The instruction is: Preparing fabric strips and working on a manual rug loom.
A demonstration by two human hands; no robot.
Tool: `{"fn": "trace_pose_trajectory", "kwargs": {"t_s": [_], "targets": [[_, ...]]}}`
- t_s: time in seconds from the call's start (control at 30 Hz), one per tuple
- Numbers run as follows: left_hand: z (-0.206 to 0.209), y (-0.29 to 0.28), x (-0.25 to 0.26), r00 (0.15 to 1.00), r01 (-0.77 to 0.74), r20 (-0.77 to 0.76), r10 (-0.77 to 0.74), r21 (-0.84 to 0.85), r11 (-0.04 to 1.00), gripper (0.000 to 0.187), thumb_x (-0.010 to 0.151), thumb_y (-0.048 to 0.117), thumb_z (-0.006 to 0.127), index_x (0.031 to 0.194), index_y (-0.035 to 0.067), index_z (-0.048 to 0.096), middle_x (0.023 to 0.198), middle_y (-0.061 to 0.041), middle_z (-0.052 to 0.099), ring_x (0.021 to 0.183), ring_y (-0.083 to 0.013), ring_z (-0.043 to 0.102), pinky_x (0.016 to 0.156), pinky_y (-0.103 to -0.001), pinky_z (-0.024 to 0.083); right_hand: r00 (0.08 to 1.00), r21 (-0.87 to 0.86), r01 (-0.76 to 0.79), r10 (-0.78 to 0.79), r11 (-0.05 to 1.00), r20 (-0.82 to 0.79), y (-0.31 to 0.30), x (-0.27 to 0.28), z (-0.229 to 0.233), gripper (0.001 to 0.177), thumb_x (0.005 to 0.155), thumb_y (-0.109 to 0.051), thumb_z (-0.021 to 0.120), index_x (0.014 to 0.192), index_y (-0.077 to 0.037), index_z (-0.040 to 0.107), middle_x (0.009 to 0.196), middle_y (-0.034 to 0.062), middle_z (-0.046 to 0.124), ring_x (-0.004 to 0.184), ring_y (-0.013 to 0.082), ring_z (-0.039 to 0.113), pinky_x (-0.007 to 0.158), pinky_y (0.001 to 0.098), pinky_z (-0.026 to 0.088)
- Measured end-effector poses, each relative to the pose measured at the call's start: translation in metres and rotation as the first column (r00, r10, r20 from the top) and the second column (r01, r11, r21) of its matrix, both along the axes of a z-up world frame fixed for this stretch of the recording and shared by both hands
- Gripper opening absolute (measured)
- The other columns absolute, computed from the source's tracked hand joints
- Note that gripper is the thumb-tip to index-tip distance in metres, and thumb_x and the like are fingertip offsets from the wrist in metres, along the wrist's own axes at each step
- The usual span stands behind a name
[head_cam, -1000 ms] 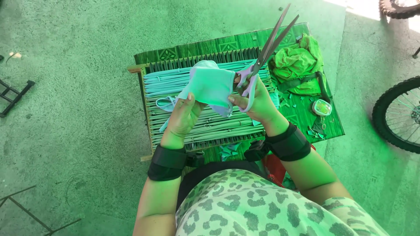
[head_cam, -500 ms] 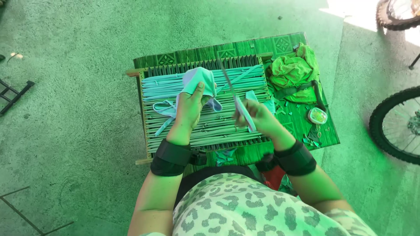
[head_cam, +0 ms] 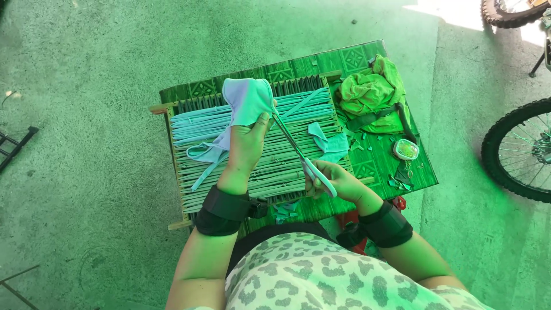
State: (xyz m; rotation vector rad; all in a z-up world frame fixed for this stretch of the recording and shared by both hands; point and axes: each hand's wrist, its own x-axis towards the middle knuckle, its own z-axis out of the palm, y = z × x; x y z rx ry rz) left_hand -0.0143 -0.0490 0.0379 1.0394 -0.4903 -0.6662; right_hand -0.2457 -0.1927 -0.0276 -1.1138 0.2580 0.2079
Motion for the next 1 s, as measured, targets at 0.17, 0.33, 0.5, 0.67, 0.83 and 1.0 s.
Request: {"fn": "trace_pose_trajectory", "kwargs": {"t_s": [0.17, 0.33, 0.5, 0.67, 0.83, 1.0], "targets": [[-0.025, -0.010, -0.009, 0.999, 0.031, 0.039, -0.032, 0.010, 0.999, 0.037, 0.109, 0.000, 0.049, 0.145, 0.000, 0.049, 0.136, -0.012, 0.062, 0.127, -0.0221, 0.061, 0.108, -0.039, 0.055, 1.000, 0.008, 0.027, -0.027, 1.000, 0.003, -0.002, 0.005, 0.002, 0.046, 0.090, -0.032, 0.078, 0.119, -0.003, 0.057, 0.098, 0.0083, 0.072, 0.086, 0.0182, 0.074, 0.074, 0.0310, 0.061], [-0.026, -0.017, -0.025, 0.997, 0.069, 0.017, -0.069, -0.016, 0.997, 0.035, 0.109, 0.000, 0.047, 0.144, -0.001, 0.050, 0.137, -0.014, 0.062, 0.128, -0.0230, 0.062, 0.109, -0.041, 0.053, 0.997, 0.056, 0.075, -0.075, 0.996, 0.012, -0.002, 0.011, 0.007, 0.047, 0.090, -0.033, 0.078, 0.119, -0.003, 0.057, 0.099, 0.0087, 0.072, 0.088, 0.0194, 0.074, 0.076, 0.0338, 0.062], [-0.026, -0.023, -0.033, 0.993, 0.111, 0.029, -0.111, -0.004, 0.994, 0.033, 0.110, 0.000, 0.044, 0.142, -0.002, 0.052, 0.140, -0.015, 0.061, 0.129, -0.0234, 0.062, 0.111, -0.041, 0.055, 0.991, 0.011, 0.129, -0.130, 0.992, 0.034, -0.004, 0.013, 0.016, 0.051, 0.088, -0.035, 0.080, 0.120, -0.003, 0.057, 0.099, 0.0086, 0.070, 0.087, 0.0205, 0.073, 0.078, 0.0360, 0.063], [-0.019, -0.028, -0.039, 0.993, 0.111, 0.041, -0.109, -0.039, 0.993, 0.032, 0.110, 0.000, 0.046, 0.141, -0.002, 0.053, 0.138, -0.014, 0.062, 0.129, -0.0215, 0.062, 0.112, -0.039, 0.054, 0.987, 0.001, 0.140, -0.140, 0.990, 0.073, -0.005, 0.013, 0.010, 0.047, 0.091, -0.038, 0.076, 0.118, -0.005, 0.058, 0.093, 0.0080, 0.071, 0.082, 0.0181, 0.072, 0.074, 0.0326, 0.062], [-0.018, -0.031, -0.046, 0.990, 0.086, 0.116, -0.082, -0.030, 0.996, 0.030, 0.110, 0.000, 0.049, 0.139, -0.004, 0.057, 0.136, -0.014, 0.065, 0.126, -0.0194, 0.062, 0.111, -0.036, 0.053, 0.985, -0.037, 0.170, -0.169, 0.985, 0.016, -0.004, 0.011, 0.000, 0.037, 0.097, -0.033, 0.077, 0.111, -0.005, 0.058, 0.080, 0.0050, 0.065, 0.065, 0.0134, 0.063, 0.059, 0.0289, 0.054], [-0.018, -0.029, -0.048, 0.994, 0.109, 0.039, -0.107, -0.043, 0.993, 0.030, 0.110, 0.001, 0.049, 0.139, -0.002, 0.056, 0.136, -0.013, 0.065, 0.126, -0.0187, 0.062, 0.110, -0.038, 0.053, 0.990, -0.075, 0.135, -0.137, 0.988, -0.030, -0.004, 0.009, 0.005, 0.036, 0.094, -0.036, 0.072, 0.110, -0.007, 0.059, 0.080, 0.0044, 0.069, 0.067, 0.0136, 0.068, 0.062, 0.0282, 0.058]]}}
